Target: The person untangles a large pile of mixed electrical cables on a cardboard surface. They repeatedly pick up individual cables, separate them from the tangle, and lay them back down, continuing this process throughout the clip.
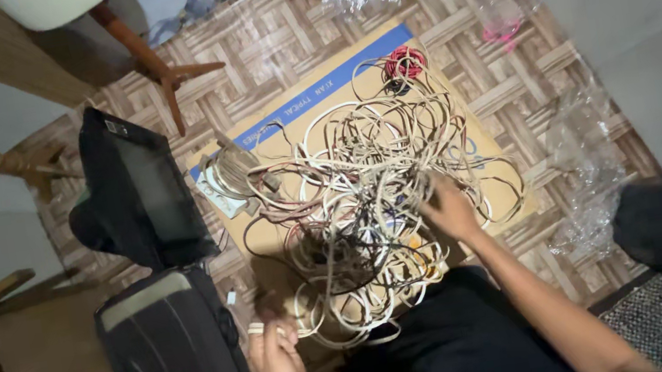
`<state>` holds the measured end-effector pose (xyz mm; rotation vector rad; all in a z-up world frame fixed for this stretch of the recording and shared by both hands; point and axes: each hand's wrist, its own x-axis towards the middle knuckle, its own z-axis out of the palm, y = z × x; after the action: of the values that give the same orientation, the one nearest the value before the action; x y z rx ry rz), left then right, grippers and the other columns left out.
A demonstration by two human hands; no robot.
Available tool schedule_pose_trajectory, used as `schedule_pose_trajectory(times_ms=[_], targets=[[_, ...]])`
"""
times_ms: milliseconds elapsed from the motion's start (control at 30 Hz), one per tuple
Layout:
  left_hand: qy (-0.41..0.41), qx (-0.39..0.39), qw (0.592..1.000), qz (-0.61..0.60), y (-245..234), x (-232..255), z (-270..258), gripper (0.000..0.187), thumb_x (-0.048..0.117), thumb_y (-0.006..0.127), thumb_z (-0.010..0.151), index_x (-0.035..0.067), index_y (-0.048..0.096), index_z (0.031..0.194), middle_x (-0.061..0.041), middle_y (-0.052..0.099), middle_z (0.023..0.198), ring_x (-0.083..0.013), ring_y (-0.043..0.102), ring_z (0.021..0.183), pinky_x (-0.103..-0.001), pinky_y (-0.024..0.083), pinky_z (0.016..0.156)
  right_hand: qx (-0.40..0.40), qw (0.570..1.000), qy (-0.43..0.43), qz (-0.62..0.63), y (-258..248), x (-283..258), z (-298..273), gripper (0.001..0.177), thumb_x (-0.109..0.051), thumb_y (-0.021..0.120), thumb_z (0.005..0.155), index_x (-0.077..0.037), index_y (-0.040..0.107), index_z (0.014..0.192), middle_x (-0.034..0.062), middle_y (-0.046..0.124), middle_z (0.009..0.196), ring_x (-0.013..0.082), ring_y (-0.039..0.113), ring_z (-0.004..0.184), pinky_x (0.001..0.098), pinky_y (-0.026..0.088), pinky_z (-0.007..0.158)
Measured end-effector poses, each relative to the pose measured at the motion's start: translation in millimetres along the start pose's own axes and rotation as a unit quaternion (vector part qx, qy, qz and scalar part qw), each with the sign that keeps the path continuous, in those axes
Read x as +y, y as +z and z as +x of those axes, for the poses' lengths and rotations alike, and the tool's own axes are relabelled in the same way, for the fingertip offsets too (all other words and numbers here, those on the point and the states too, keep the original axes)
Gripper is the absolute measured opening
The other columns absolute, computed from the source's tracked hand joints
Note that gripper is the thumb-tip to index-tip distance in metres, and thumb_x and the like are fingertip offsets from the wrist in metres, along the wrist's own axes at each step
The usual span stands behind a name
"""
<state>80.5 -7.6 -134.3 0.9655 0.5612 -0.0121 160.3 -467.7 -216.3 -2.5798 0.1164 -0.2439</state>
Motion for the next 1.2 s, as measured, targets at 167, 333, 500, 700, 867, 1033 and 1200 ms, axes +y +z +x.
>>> schedule_pose_trajectory(times_ms=[167, 333, 500, 700, 867, 1033, 1200], targets=[[0.058, -0.046, 0.962, 0.263, 54.6, -1.8, -4.3, 0.045, 0.026, 0.065, 0.122, -0.003, 0.067, 0.155, -0.007, 0.074, 0.089, -0.0171, 0.08, 0.1, -0.032, 0.061, 0.095, -0.244, 0.955, 0.156, -0.067, 27.3, 17.4, 14.4, 0.066, -0.04, 0.086, 0.102, -0.017, 0.067, 0.162, 0.0237, 0.069, 0.157, 0.0426, 0.078, 0.126, 0.0525, 0.064, 0.104], [0.188, 0.033, 0.778, 0.598, 72.8, 32.2, -2.1, 0.055, 0.029, 0.08, 0.11, -0.004, 0.071, 0.153, -0.017, 0.078, 0.109, -0.0348, 0.073, 0.096, -0.046, 0.058, 0.088, -0.148, 0.931, 0.218, 0.253, -12.6, 70.3, 54.2, 0.05, -0.023, 0.087, 0.103, -0.006, 0.073, 0.147, 0.0123, 0.086, 0.102, 0.0222, 0.086, 0.083, 0.0392, 0.064, 0.077], [0.074, -0.116, 0.656, 0.742, 14.4, 52.0, 14.7, 0.05, 0.034, 0.084, 0.101, -0.004, 0.076, 0.134, -0.023, 0.081, 0.105, -0.0441, 0.077, 0.099, -0.054, 0.06, 0.089, -0.072, 0.882, 0.217, 0.412, -27.2, 85.7, 36.8, 0.026, -0.019, 0.085, 0.109, -0.003, 0.07, 0.122, 0.0067, 0.077, 0.102, 0.0147, 0.081, 0.08, 0.0322, 0.059, 0.073], [-0.016, 0.002, 0.648, 0.761, -72.1, 47.4, 27.2, 0.047, 0.044, 0.071, 0.118, 0.001, 0.088, 0.112, -0.024, 0.082, 0.091, -0.0441, 0.079, 0.092, -0.055, 0.061, 0.086, -0.063, 0.991, -0.023, 0.112, -8.9, 0.0, 2.3, 0.028, -0.031, 0.087, 0.106, -0.011, 0.073, 0.121, 0.0172, 0.081, 0.106, 0.0407, 0.079, 0.094, 0.0513, 0.061, 0.084], [0.006, -0.057, 0.854, 0.517, -54.4, -25.4, 58.1, 0.052, 0.051, 0.063, 0.113, 0.003, 0.085, 0.12, -0.013, 0.086, 0.086, -0.0262, 0.085, 0.083, -0.045, 0.063, 0.079, -0.444, 0.889, -0.033, -0.112, -41.6, -110.0, -16.5, 0.067, -0.05, 0.067, 0.111, -0.018, 0.062, 0.169, 0.0249, 0.083, 0.105, 0.0518, 0.079, 0.097, 0.0606, 0.063, 0.09], [0.167, -0.103, 0.804, 0.561, 32.5, -105.5, 91.0, 0.052, 0.053, 0.077, 0.106, 0.001, 0.081, 0.109, -0.02, 0.081, 0.092, -0.0376, 0.078, 0.089, -0.051, 0.059, 0.085, -0.266, 0.959, 0.053, -0.082, -90.8, -109.5, 51.4, 0.054, -0.055, 0.07, 0.102, -0.016, 0.089, 0.134, 0.022, 0.085, 0.104, 0.0449, 0.083, 0.088, 0.057, 0.065, 0.08], [0.276, -0.075, 0.727, 0.624, 111.4, -118.6, 109.5, 0.053, 0.053, 0.093, 0.097, 0.001, 0.081, 0.101, -0.026, 0.08, 0.097, -0.0475, 0.075, 0.096, -0.057, 0.056, 0.092, -0.069, 0.981, 0.099, 0.151, -37.0, -53.6, 169.4, 0.031, -0.03, 0.074, 0.119, -0.001, 0.085, 0.119, 0.0173, 0.085, 0.093, 0.0331, 0.08, 0.083, 0.0469, 0.061, 0.079]])
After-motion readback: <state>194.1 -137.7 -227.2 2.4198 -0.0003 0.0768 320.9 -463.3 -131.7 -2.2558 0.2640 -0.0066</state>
